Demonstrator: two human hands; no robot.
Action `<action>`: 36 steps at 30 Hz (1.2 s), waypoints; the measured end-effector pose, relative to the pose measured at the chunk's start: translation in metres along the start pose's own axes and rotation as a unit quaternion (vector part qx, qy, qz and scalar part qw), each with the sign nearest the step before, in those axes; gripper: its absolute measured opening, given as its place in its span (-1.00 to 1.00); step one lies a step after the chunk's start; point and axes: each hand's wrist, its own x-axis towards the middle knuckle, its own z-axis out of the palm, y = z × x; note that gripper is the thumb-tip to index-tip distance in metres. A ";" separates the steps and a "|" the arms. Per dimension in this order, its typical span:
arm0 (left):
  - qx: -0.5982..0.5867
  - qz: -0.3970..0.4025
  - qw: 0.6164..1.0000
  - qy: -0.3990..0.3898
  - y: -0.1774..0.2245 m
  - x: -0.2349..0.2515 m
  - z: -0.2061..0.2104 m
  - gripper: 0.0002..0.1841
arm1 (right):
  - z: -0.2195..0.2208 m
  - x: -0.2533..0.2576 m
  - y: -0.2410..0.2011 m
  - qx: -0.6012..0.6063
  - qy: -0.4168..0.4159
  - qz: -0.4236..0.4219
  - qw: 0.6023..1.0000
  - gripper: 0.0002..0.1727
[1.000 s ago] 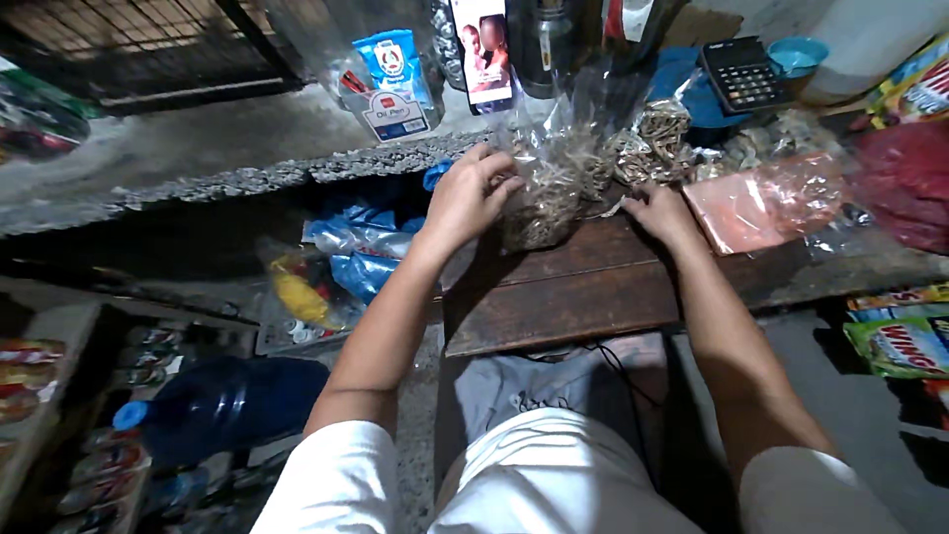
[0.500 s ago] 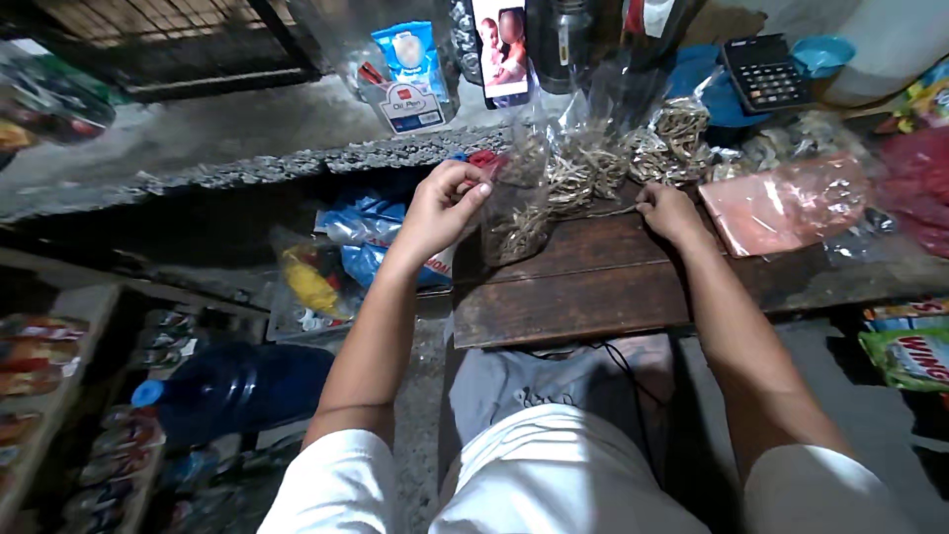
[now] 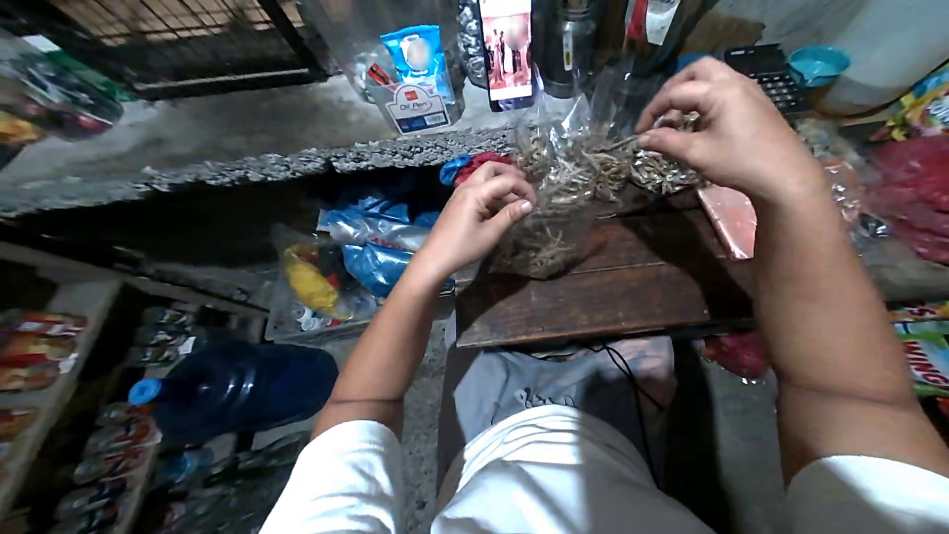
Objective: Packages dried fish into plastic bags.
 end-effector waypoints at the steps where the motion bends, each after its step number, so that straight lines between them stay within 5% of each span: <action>1: 0.004 -0.003 1.000 0.002 0.000 -0.003 0.001 -0.77 | -0.001 0.006 -0.012 -0.013 -0.015 -0.025 0.999 -0.80; 7: 0.010 -0.014 1.000 0.013 0.004 -0.017 -0.002 -0.77 | 0.013 0.026 -0.053 -0.069 -0.172 -0.058 0.981 -0.87; 12: -0.002 0.013 1.000 0.013 0.000 -0.019 0.001 -0.76 | 0.036 0.023 -0.059 -0.049 -0.209 -0.077 0.974 -0.82; 15: -0.034 0.045 0.998 0.035 -0.010 -0.023 0.006 -0.76 | 0.034 0.015 -0.048 0.010 -0.184 -0.095 0.978 -0.71; 18: -0.141 0.084 0.983 0.084 -0.035 -0.035 0.021 -0.70 | 0.021 0.004 -0.015 0.086 -0.068 -0.045 0.993 -0.69; 20: -0.189 0.058 0.975 0.105 -0.044 -0.045 0.037 -0.40 | 0.029 -0.005 0.019 0.100 -0.009 0.026 0.995 -0.71; 23: -0.181 -0.067 0.980 0.054 -0.048 -0.058 0.058 0.11 | 0.068 -0.019 0.065 0.026 -0.055 0.150 0.987 -0.73; 27: -0.185 -0.175 0.967 -0.005 -0.056 -0.066 0.073 -0.04 | 0.123 -0.037 0.102 -0.031 -0.073 0.176 0.981 -0.72; 36: -0.183 -0.197 0.963 0.013 -0.059 -0.069 0.075 -0.11 | 0.154 -0.041 0.095 -0.046 -0.044 0.090 0.994 -0.67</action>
